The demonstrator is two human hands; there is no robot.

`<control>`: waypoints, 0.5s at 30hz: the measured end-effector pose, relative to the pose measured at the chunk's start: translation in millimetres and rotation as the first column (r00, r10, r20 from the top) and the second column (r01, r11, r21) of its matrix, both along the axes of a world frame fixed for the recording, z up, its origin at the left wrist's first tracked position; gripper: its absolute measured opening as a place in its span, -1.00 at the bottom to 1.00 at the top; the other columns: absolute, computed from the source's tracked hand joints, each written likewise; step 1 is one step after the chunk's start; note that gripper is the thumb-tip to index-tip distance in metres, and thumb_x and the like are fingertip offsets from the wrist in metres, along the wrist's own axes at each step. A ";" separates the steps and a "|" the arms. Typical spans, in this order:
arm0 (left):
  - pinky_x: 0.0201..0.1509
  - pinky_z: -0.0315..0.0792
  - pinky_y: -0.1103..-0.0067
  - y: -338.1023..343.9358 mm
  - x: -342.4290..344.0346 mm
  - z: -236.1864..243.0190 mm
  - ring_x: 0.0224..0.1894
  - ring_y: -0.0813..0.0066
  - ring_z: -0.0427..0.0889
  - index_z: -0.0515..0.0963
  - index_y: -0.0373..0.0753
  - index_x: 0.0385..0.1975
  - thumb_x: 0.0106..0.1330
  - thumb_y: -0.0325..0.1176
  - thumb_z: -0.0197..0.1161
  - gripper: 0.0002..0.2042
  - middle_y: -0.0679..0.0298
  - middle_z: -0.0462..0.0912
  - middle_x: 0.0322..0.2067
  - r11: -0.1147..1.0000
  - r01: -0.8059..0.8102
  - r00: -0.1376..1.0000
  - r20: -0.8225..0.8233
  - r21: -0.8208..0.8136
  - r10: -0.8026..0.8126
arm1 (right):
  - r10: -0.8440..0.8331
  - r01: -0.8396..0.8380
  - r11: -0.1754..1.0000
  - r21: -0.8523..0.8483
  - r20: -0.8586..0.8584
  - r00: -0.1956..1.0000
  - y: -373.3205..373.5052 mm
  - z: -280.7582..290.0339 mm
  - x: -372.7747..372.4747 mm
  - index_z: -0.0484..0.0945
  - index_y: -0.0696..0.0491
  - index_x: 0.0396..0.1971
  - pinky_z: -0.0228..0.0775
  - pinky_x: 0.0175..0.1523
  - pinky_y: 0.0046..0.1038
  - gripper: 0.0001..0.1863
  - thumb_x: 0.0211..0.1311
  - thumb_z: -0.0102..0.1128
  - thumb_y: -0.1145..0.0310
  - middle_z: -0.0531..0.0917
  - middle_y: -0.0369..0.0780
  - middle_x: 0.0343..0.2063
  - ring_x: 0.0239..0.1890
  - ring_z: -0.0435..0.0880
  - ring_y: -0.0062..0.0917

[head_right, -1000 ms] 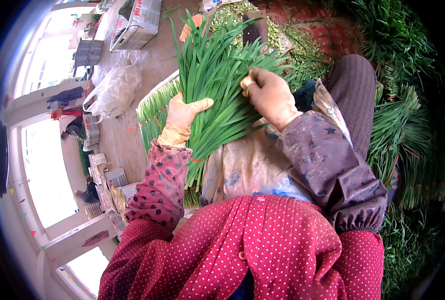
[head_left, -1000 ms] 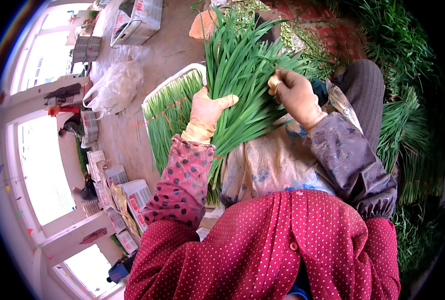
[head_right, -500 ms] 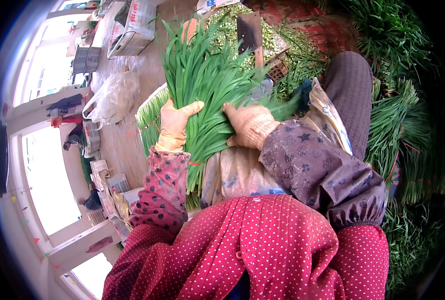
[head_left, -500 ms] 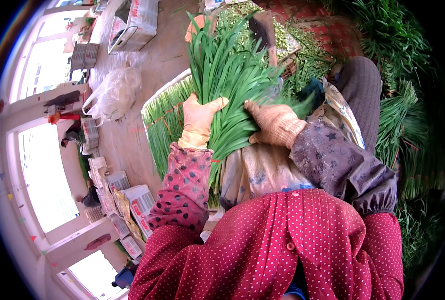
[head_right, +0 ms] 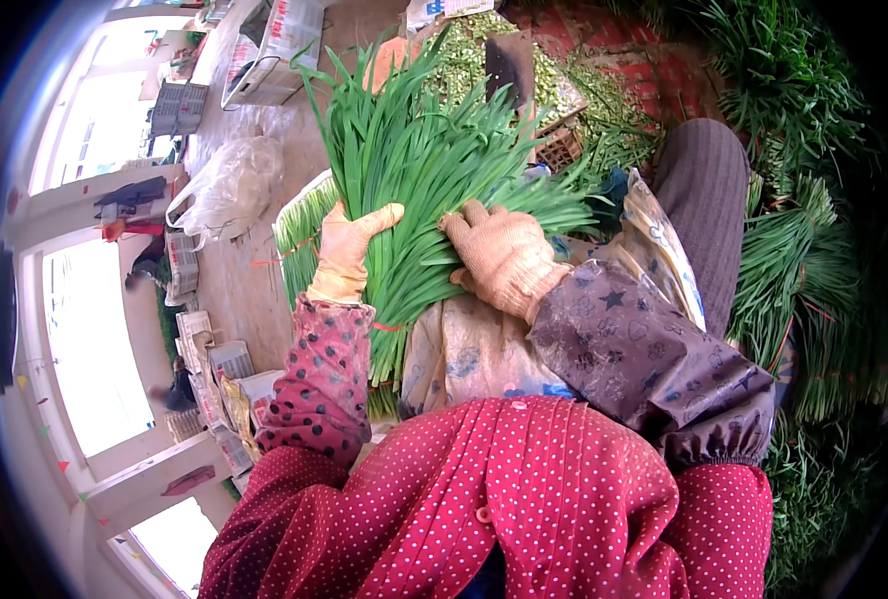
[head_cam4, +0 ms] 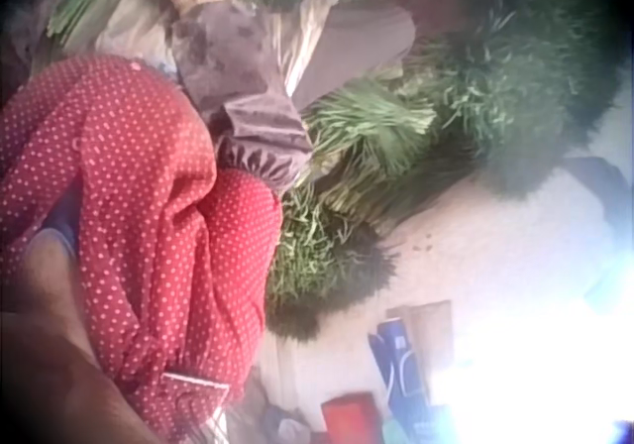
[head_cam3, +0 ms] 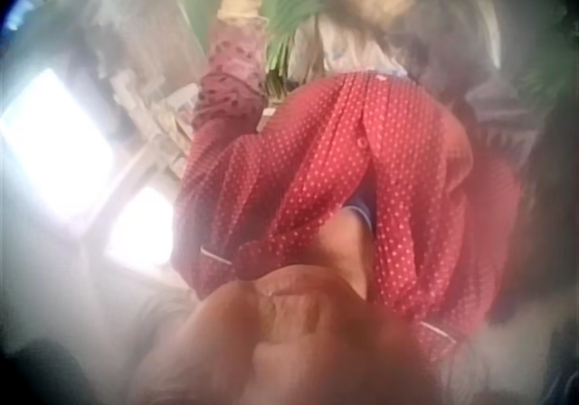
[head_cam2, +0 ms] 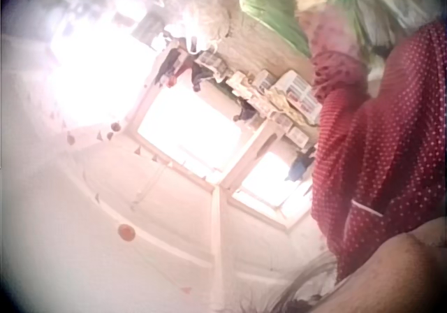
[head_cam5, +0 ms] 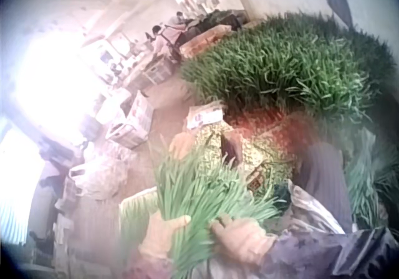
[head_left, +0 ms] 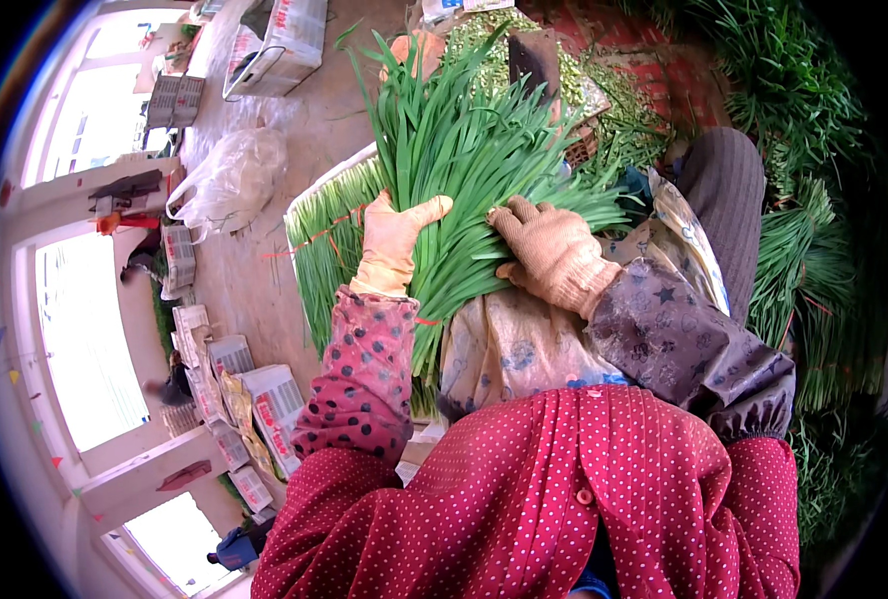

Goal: The person bundles leeks by hand, trimming the root ends with a knife and tying a red string around each bundle.

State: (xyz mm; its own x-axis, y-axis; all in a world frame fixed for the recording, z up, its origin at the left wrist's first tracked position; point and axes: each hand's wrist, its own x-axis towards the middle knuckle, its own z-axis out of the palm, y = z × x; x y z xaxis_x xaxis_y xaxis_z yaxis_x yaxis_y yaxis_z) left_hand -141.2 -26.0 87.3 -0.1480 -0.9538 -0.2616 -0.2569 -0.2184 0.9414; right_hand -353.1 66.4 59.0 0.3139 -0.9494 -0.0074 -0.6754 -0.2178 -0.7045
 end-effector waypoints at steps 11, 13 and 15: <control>0.01 0.55 0.54 3.0 -8.9 1.3 -0.18 0.48 0.66 0.54 -0.40 -0.03 -0.03 -0.51 0.57 -0.49 0.23 0.70 -0.16 1.000 -0.027 0.999 0.017 0.008 0.027 | -0.504 0.209 0.840 0.500 0.578 0.642 -5.0 -50.6 -3.7 0.46 0.14 0.08 0.45 0.09 -0.36 -0.51 0.28 0.25 0.14 0.68 -0.05 -0.12 -0.04 0.67 -0.26; 0.01 0.55 0.54 8.7 -5.8 2.8 -0.18 0.48 0.66 0.54 -0.40 -0.03 -0.04 -0.51 0.57 -0.48 0.23 0.70 -0.16 0.999 -0.040 0.999 0.014 0.005 0.040 | -0.630 0.132 0.683 0.718 0.488 0.604 -13.1 -34.1 -7.6 0.47 0.12 0.07 0.46 -0.12 -0.46 -0.53 0.27 0.27 0.17 0.65 -0.23 -0.29 -0.25 0.62 -0.49; -0.01 0.56 0.53 13.6 -5.7 4.5 -0.18 0.48 0.67 0.54 -0.37 0.00 0.01 -0.54 0.53 -0.51 0.24 0.69 -0.14 0.999 -0.035 0.998 0.043 -0.014 0.035 | -0.732 0.027 0.558 0.830 0.477 0.486 -17.8 -26.4 -11.3 0.51 0.03 0.01 0.38 -0.29 -0.50 -0.62 0.24 0.26 0.21 0.57 -0.38 -0.39 -0.38 0.49 -0.65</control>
State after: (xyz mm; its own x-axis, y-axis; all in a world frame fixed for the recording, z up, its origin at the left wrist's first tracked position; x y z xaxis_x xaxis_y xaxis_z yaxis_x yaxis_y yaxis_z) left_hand -146.9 -12.4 91.7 -0.1033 -0.9617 -0.2540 -0.2895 -0.2152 0.9327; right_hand -364.5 48.6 32.6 0.1332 -0.7566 -0.6402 0.2810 0.6483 -0.7077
